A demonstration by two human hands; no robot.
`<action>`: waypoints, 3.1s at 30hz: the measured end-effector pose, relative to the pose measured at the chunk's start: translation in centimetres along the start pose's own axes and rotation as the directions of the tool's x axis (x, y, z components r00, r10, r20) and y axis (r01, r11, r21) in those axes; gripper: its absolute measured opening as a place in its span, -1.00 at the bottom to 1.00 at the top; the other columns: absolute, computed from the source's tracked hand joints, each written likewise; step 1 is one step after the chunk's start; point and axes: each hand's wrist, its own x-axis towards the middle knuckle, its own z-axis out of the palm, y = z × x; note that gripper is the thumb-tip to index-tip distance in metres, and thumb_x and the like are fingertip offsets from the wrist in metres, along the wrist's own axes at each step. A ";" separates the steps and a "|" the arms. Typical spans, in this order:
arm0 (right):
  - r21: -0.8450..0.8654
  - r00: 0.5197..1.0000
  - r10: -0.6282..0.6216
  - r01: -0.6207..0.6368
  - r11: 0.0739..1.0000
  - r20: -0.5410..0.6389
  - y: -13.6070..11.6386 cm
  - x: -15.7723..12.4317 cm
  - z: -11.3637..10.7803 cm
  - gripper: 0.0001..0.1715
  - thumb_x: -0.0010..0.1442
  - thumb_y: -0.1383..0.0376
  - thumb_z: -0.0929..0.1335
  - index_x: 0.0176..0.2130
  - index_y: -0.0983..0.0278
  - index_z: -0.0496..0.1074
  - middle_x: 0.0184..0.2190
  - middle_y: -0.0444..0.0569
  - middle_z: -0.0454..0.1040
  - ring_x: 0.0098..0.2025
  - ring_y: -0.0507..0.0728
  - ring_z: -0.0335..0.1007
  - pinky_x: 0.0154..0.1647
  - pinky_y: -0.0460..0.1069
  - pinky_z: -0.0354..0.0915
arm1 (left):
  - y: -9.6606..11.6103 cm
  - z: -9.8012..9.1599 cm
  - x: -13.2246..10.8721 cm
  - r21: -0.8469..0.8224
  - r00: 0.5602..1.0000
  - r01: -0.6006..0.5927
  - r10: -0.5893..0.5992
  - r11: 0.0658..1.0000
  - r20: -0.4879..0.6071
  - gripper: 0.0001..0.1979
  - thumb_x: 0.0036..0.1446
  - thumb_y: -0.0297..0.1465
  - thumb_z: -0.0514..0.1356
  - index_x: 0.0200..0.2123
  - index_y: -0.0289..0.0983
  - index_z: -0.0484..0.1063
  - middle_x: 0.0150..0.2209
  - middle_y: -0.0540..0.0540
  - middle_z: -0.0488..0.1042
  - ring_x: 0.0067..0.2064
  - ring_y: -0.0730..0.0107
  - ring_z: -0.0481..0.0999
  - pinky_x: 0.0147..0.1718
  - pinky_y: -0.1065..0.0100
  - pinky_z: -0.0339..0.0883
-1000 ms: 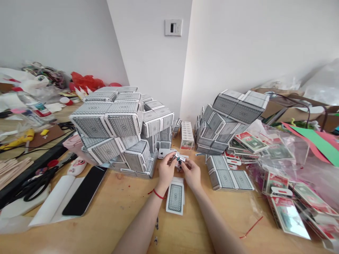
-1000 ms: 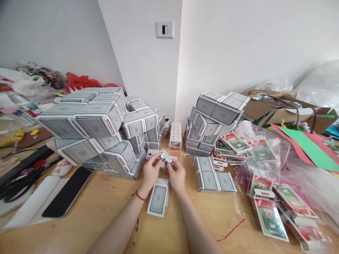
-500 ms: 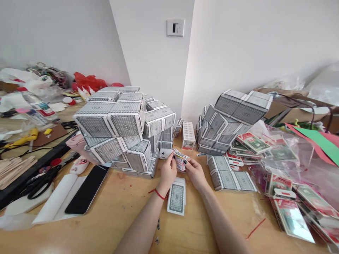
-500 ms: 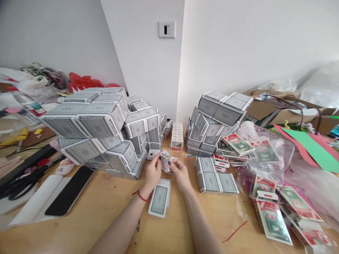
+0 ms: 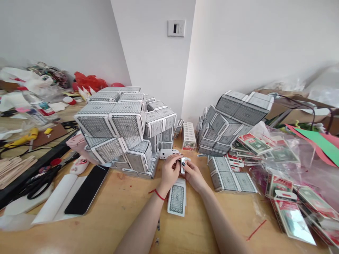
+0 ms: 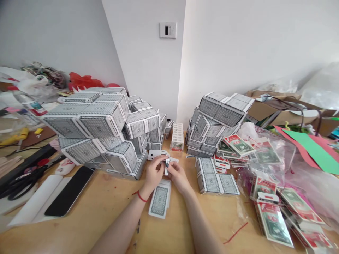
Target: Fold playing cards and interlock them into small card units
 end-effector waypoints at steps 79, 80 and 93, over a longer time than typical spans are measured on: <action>-0.252 0.979 -0.183 0.155 0.955 -0.089 0.3 0.6 -1.0 -0.66 -0.06 0.16 0.39 -0.27 0.27 0.36 -0.34 -0.08 0.44 -0.30 0.08 0.34 -0.20 -0.02 0.23 | 1.0 -0.2 -0.5 0.214 0.983 -0.064 0.024 0.975 0.184 -0.85 -0.19 -0.60 0.07 -0.62 -0.26 0.17 -0.09 -0.14 0.31 -0.13 0.32 0.37 -0.29 0.36 0.25; -0.243 0.979 -0.181 0.153 0.958 -0.096 0.4 0.6 -1.0 -0.67 -0.07 0.16 0.39 -0.27 0.27 0.36 -0.36 -0.09 0.44 -0.32 0.08 0.34 -0.22 -0.02 0.23 | 1.0 -0.2 -0.5 0.196 0.983 -0.071 0.035 0.978 0.182 -0.84 -0.19 -0.60 0.07 -0.63 -0.26 0.15 -0.10 -0.14 0.32 -0.11 0.32 0.36 -0.28 0.36 0.25; -0.049 0.985 -0.113 0.107 0.993 -0.133 0.2 0.1 0.1 -0.62 -0.18 0.29 0.45 -0.37 0.23 0.22 -0.55 -0.20 0.40 -0.55 0.03 0.32 -0.49 -0.06 0.21 | 0.9 -0.4 -0.7 0.062 0.970 -0.124 0.107 0.990 0.217 -0.82 -0.23 -0.60 0.08 -0.64 -0.27 0.10 -0.10 -0.14 0.31 -0.15 0.32 0.37 -0.26 0.34 0.27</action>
